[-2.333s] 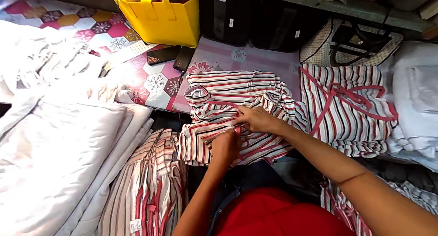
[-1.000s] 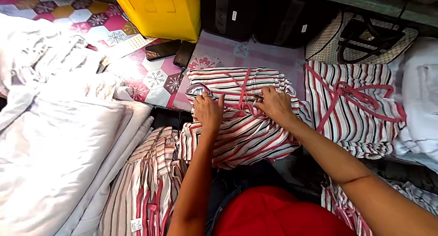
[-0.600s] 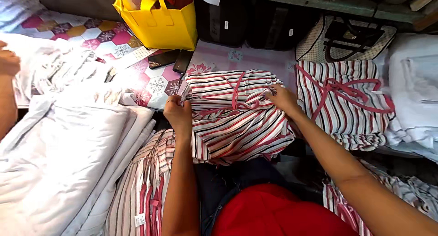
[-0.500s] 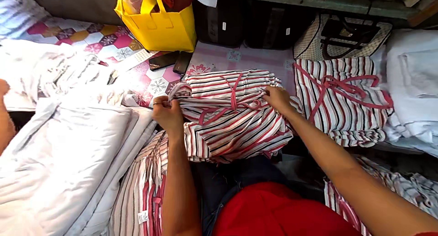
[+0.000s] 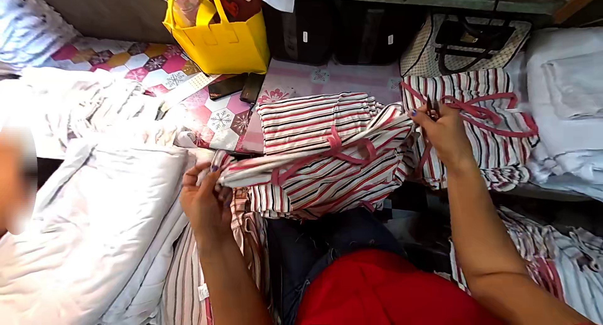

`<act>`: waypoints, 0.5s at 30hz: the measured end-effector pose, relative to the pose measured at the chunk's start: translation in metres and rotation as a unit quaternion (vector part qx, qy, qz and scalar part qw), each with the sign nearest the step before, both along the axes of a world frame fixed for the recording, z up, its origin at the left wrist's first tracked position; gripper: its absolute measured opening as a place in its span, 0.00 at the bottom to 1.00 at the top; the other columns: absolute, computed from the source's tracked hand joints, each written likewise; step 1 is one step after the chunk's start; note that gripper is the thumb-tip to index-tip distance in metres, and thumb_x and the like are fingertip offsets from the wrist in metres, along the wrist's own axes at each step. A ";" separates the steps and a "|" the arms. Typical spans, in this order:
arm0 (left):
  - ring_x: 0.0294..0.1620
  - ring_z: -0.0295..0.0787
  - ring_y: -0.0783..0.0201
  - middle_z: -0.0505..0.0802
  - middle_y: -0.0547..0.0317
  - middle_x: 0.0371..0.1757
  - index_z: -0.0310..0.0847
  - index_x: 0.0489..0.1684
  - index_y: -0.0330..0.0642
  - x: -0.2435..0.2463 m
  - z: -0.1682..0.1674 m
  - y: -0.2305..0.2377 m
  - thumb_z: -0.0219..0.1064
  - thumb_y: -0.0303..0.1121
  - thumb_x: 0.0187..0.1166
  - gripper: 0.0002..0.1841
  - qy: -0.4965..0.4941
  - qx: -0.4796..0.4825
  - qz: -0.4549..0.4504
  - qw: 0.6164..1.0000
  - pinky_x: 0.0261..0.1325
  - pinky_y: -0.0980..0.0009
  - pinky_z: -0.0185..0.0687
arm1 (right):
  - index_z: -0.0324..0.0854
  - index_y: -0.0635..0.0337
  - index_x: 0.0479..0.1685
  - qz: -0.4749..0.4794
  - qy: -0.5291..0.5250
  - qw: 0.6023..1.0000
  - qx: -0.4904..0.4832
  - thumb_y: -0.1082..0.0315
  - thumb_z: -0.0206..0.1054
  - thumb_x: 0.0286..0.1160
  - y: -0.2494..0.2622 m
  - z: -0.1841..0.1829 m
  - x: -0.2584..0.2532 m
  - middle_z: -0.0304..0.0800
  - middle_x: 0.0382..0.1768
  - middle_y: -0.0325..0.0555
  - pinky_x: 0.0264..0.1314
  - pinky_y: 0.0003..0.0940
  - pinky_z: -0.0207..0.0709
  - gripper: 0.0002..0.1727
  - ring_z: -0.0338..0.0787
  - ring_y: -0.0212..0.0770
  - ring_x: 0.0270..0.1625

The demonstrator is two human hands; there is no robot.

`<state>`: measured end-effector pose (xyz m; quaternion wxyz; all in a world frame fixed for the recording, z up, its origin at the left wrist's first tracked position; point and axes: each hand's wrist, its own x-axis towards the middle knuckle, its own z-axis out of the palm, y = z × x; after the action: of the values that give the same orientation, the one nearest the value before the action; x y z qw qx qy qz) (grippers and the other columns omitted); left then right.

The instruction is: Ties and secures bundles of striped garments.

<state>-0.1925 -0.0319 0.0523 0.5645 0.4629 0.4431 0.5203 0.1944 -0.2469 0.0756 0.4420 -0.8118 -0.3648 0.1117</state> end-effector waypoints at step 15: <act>0.71 0.85 0.44 0.91 0.41 0.67 0.87 0.64 0.33 0.057 -0.052 -0.030 0.71 0.36 0.80 0.20 0.384 0.296 -0.331 0.810 0.77 0.42 0.74 | 0.91 0.63 0.54 0.117 -0.191 0.973 -0.053 0.68 0.65 0.84 0.053 -0.019 -0.013 0.92 0.51 0.60 0.54 0.67 0.82 0.12 0.92 0.61 0.50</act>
<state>-0.1351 -0.0619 0.0001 0.3222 0.8883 0.2681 0.1877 0.1816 -0.1937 0.0571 0.3041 -0.7920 -0.5288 0.0244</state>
